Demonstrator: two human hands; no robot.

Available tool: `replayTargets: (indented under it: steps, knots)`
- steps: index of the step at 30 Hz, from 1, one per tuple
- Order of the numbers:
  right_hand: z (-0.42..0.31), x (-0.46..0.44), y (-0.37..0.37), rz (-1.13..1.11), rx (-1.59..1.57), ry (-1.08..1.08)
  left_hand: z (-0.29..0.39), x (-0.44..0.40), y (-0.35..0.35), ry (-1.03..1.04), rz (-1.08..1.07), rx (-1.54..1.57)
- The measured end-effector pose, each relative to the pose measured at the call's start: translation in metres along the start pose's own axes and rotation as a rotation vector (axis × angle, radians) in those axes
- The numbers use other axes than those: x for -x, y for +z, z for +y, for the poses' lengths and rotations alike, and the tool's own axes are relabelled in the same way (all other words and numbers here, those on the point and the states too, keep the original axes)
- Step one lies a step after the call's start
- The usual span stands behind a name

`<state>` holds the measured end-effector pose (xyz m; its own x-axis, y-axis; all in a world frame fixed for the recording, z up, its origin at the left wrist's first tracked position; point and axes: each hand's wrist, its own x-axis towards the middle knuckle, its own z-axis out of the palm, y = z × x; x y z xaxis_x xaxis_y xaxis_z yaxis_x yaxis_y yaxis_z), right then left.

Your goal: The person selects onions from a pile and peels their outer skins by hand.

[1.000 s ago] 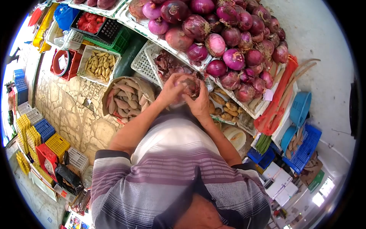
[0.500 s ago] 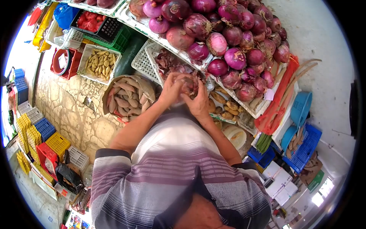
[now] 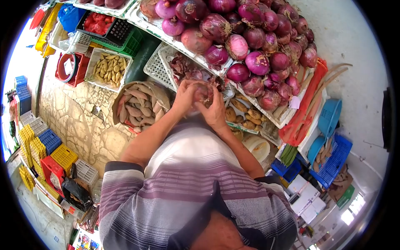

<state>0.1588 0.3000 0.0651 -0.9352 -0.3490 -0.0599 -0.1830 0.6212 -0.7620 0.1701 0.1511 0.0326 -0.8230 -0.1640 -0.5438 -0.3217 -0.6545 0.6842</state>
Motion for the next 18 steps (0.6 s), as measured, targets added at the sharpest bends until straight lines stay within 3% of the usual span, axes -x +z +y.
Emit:
replayTargets:
  steps: [8,16,18]
  knots:
    - [0.022,0.004,0.01,0.003,0.045,-0.083,-0.016,-0.009,-0.014,-0.038,-0.016,-0.04]
    - [0.019,0.005,0.004,-0.087,-0.131,0.01,-0.014,-0.008,-0.014,-0.082,-0.022,-0.127]
    - [0.021,0.004,0.009,-0.052,-0.208,0.024,-0.025,-0.017,-0.018,0.02,-0.015,-0.167]
